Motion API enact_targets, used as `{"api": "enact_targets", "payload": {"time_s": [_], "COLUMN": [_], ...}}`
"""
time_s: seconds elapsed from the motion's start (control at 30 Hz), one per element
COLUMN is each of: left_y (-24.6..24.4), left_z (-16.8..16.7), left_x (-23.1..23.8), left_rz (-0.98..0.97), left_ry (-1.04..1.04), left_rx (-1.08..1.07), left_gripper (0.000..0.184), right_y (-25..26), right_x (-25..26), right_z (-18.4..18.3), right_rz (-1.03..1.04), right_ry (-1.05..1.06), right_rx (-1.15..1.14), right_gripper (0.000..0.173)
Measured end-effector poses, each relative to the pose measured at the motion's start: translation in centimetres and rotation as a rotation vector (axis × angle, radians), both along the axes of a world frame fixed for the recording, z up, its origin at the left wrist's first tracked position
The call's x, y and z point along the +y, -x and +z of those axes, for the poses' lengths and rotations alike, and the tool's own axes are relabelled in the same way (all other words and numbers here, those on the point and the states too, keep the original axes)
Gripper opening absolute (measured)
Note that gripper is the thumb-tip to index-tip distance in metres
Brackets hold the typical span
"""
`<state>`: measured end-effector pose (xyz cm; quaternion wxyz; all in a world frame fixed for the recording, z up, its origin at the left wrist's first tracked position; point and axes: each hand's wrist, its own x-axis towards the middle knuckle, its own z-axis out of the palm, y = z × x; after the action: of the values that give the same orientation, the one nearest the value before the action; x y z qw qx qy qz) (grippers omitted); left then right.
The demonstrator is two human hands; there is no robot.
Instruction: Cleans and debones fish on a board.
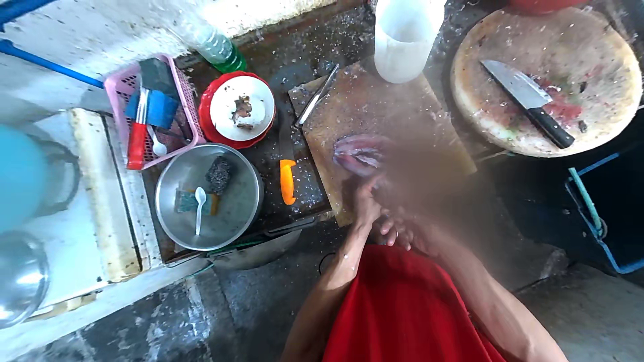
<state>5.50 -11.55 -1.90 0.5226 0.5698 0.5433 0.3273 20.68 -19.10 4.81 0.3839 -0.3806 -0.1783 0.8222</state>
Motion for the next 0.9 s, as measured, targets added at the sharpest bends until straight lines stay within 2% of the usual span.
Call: {"api": "enact_targets", "payload": {"time_s": [0.13,0.27,0.43,0.5,0.6,0.7,0.77,0.8,0.9], "left_y": [-0.2,-0.1,-0.2,-0.1,-0.1,0.0,0.0,-0.2,-1.3], "left_z": [0.2,-0.2,0.0,-0.2,-0.1,0.3,0.7,0.9,1.7], "left_x": [0.0,0.1,-0.1,-0.1,0.2,0.3,0.2,0.1,0.5], "left_rz": [0.008,0.011,0.004,0.004,-0.012,-0.024,0.049,0.133,0.466], "left_ry": [-0.003,0.003,-0.009,-0.026,0.007,0.038,0.108,0.164,0.317], "left_rx": [0.033,-0.004,0.022,0.033,0.043,0.058,-0.009,-0.084,-0.357], "left_gripper": [0.038,0.041,0.038,0.039,0.042,0.044,0.056,0.063,0.079], "right_y": [0.0,-0.5,0.0,0.2,0.1,-0.7,-1.5,-1.8,-2.2], "right_x": [-0.9,-2.7,-0.4,0.3,0.1,-1.2,-1.5,-1.2,0.2], "right_z": [1.4,3.6,0.7,-0.5,-0.5,2.0,2.6,1.9,-0.7], "right_rz": [-0.011,-0.008,0.022,0.039,0.030,-0.043,-0.159,-0.246,-0.485], "right_ry": [-0.101,-0.276,-0.013,0.009,-0.091,-0.278,-0.383,-0.370,0.025], "right_rx": [-0.145,-0.226,-0.118,-0.068,-0.141,-0.327,-0.468,-0.523,-0.418], "right_gripper": [0.036,0.045,0.046,0.043,0.036,0.034,0.040,0.042,0.036]}}
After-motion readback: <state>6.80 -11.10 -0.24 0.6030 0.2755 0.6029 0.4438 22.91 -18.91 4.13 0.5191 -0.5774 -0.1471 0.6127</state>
